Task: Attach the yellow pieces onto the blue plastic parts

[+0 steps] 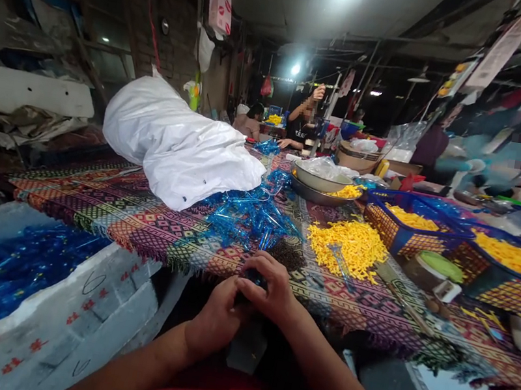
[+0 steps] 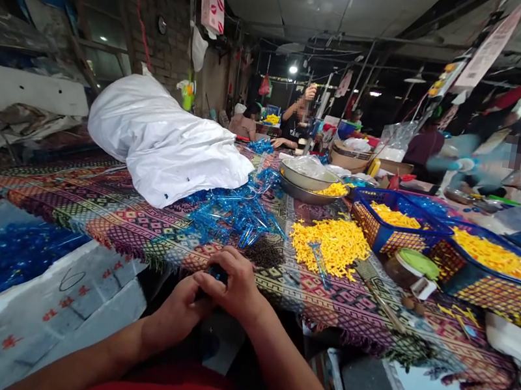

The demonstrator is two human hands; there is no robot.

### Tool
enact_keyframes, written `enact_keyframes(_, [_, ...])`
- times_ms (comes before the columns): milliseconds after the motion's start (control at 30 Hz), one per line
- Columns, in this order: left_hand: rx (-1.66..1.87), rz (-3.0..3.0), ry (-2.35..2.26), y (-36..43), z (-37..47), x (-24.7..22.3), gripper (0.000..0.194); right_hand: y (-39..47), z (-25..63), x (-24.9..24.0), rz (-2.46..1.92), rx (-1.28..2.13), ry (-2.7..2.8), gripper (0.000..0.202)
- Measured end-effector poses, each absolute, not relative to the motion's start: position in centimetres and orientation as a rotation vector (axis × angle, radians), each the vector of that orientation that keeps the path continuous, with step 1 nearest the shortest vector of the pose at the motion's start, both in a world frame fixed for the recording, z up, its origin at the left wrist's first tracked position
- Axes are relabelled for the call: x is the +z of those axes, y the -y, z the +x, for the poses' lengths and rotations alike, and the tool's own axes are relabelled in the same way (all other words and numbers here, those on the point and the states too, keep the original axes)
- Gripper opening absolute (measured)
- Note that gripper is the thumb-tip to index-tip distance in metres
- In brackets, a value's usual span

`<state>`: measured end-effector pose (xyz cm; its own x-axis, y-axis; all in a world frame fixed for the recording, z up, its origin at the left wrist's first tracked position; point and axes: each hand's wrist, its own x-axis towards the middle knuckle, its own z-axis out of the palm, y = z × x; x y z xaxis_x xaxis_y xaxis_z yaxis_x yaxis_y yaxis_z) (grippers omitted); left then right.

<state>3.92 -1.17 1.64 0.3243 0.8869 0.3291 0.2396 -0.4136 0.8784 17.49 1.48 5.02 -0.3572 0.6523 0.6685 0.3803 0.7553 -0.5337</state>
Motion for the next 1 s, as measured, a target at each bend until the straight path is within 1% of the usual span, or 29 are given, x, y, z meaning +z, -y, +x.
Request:
enact_keyframes(200, [1.116, 1.903, -0.913, 0.7, 4.0, 0.2, 0.013, -2.0, 17.2, 3.0, -0.834, 0.436, 1.948, 0.011])
enact_keyframes(367, [0.925, 1.783, -0.931, 0.5, 3.5, 0.9, 0.018, -2.2, 17.7, 2.0, -0.945, 0.501, 1.846, 0.013])
enact_keyframes(467, [0.845, 1.848, -0.988, 0.6, 3.4, 1.0, 0.019, -2.2, 18.4, 2.4, -1.045, 0.511, 1.772, 0.016])
enact_keyframes(567, [0.85, 1.965, -1.065, 0.8, 3.6, 0.4, 0.023, -2.2, 18.6, 2.3, -1.135, 0.562, 1.708, 0.021])
enact_keyframes(700, [0.815, 2.024, -1.172, 0.5, 3.6, -0.8, 0.021, -2.5, 18.5, 1.0, -1.186, 0.686, 1.605, 0.021])
enact_keyframes(800, [0.756, 2.043, -1.202, 0.2, 3.1, -0.8, 0.019, -2.6, 18.7, 0.4, -1.164, 0.774, 1.648, 0.019])
enact_keyframes(900, [0.717, 2.052, -1.167, 0.2, 2.9, -0.4, 0.017, -2.5, 18.9, 0.1, -1.162, 0.75, 1.703, 0.019])
enact_keyframes(1000, [0.726, 2.028, -1.163, 0.3, 3.1, -0.3, 0.017, -2.6, 18.8, -0.4, -1.213, 0.717, 1.646, 0.024])
